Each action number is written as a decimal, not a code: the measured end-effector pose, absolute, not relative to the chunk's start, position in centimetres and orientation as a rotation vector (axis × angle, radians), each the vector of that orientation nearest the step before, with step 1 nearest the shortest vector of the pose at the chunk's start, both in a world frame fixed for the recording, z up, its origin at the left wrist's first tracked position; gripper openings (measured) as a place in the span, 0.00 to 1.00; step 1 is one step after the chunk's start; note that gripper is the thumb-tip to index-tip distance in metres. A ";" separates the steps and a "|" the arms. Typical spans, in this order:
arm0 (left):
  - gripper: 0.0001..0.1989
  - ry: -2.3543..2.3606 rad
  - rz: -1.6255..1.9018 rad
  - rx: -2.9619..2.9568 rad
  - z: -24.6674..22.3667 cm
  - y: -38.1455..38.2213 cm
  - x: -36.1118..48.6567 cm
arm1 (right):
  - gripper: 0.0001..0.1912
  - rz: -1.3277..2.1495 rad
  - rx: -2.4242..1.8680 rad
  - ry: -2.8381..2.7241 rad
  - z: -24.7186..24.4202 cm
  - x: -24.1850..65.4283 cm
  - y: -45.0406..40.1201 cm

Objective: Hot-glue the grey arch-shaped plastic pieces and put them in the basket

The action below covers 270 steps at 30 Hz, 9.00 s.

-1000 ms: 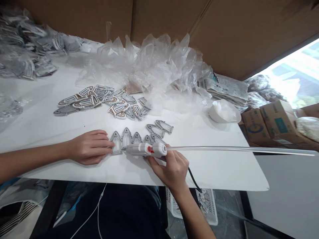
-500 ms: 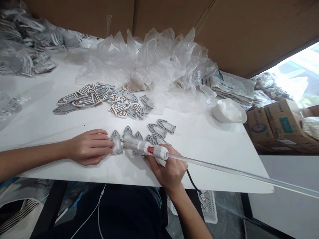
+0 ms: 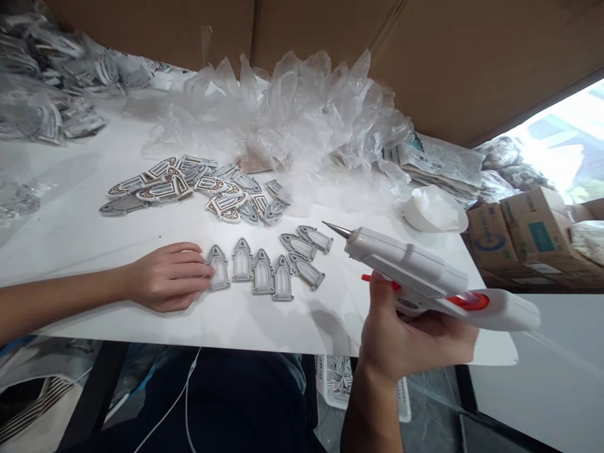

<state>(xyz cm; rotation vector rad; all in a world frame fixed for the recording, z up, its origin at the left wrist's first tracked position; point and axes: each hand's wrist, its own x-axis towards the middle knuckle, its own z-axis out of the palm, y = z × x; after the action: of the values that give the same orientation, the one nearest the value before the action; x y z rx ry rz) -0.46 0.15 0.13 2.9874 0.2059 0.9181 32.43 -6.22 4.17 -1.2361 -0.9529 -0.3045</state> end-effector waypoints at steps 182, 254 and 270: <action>0.18 0.492 0.596 2.947 -0.1 -0.5 1.6 | 0.18 -0.072 -1.683 -0.917 -0.7 32.6 -8.1; 0.09 0.867 0.493 2.597 2.1 -1.2 4.2 | 0.19 -0.071 -1.682 -0.901 -0.8 32.7 -8.2; 0.09 0.858 0.463 1.998 3.6 -0.8 2.7 | 0.20 -0.086 -1.736 -0.910 -0.9 32.8 -8.1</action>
<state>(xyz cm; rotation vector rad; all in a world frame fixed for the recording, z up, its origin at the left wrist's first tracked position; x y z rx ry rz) 2.73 -0.79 3.64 1.9984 0.8584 0.4632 32.83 -8.14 -0.95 -1.7356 -0.9098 -0.0864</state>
